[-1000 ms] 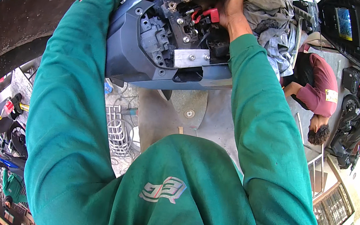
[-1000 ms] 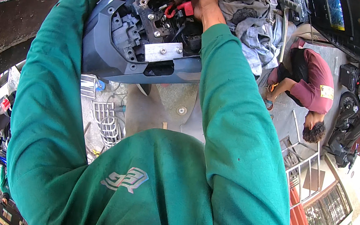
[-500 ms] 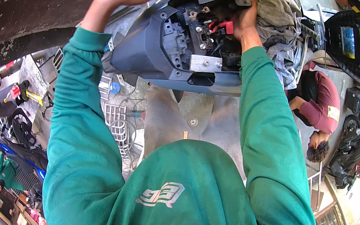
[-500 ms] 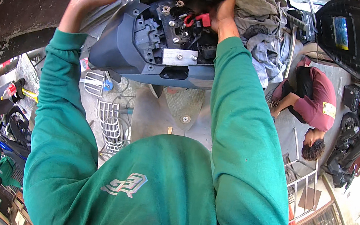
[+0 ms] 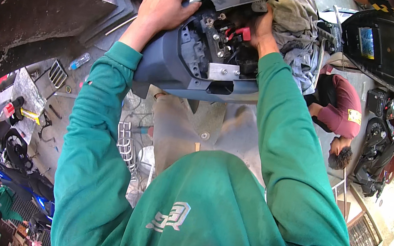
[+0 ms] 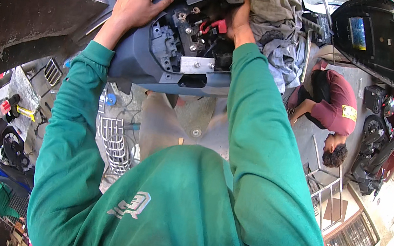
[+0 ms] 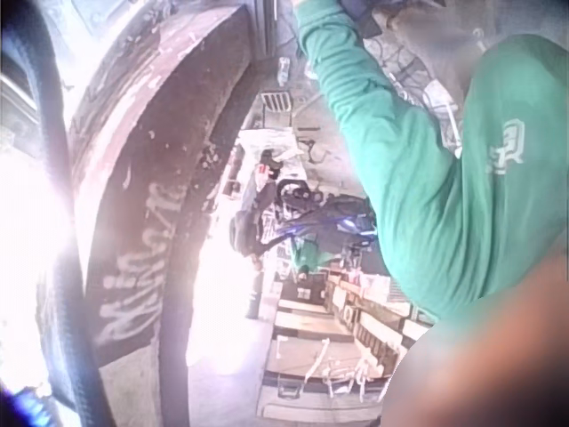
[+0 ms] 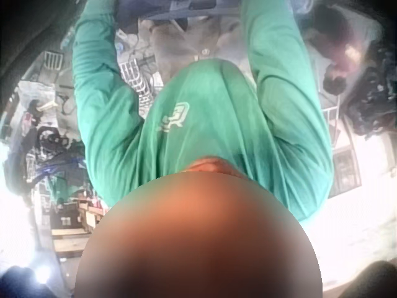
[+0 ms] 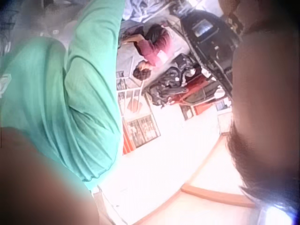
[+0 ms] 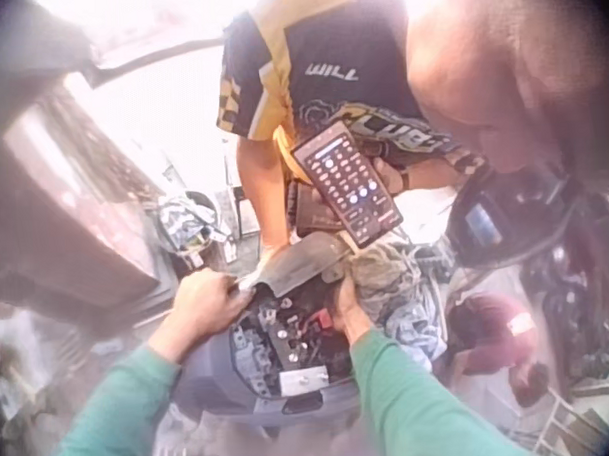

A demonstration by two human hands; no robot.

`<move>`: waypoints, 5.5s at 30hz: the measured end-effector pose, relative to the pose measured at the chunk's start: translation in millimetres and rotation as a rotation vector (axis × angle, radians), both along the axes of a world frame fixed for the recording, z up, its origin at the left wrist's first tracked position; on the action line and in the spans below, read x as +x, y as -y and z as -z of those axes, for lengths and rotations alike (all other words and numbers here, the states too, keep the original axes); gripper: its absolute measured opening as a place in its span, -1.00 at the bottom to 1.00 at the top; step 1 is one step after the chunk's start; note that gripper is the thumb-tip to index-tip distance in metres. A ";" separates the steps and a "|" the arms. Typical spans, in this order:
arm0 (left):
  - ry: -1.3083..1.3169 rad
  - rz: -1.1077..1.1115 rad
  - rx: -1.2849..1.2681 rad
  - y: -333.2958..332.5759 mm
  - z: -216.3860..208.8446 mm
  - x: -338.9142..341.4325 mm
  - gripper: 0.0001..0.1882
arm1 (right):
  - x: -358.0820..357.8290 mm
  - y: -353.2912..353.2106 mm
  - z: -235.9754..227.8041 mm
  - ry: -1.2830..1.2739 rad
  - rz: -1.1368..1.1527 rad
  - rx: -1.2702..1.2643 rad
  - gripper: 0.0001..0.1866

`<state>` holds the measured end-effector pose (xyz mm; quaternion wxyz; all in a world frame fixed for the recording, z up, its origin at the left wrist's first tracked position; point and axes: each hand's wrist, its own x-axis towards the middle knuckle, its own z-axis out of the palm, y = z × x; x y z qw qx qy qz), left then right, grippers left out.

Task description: The person works on the internal electrical components of a scooter, using a screwdriver to tighten screws and a metal rod to adjust parts within the housing. They manipulate wires and components while another person assists by holding a phone for illumination.

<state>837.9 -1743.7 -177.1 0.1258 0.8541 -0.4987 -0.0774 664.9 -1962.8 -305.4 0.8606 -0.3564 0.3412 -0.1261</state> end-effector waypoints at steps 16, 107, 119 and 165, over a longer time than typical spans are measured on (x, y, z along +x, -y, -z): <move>-0.082 -0.035 0.117 -0.9 0.4 -2.4 -0.48 | -2.5 -6.6 -22.5 -0.129 -0.014 0.137 -0.13; -0.388 -0.124 0.608 107.0 -17.7 -114.7 -0.47 | 1.8 -5.7 -3.9 -0.054 0.089 0.208 -0.29; -0.317 -0.124 0.514 102.5 0.0 -134.6 -0.63 | -0.4 -9.3 -3.2 0.036 0.110 0.227 -0.21; -0.323 -0.027 0.483 96.3 2.7 -140.9 -0.70 | -8.6 -10.3 7.1 0.001 0.122 -0.012 -0.19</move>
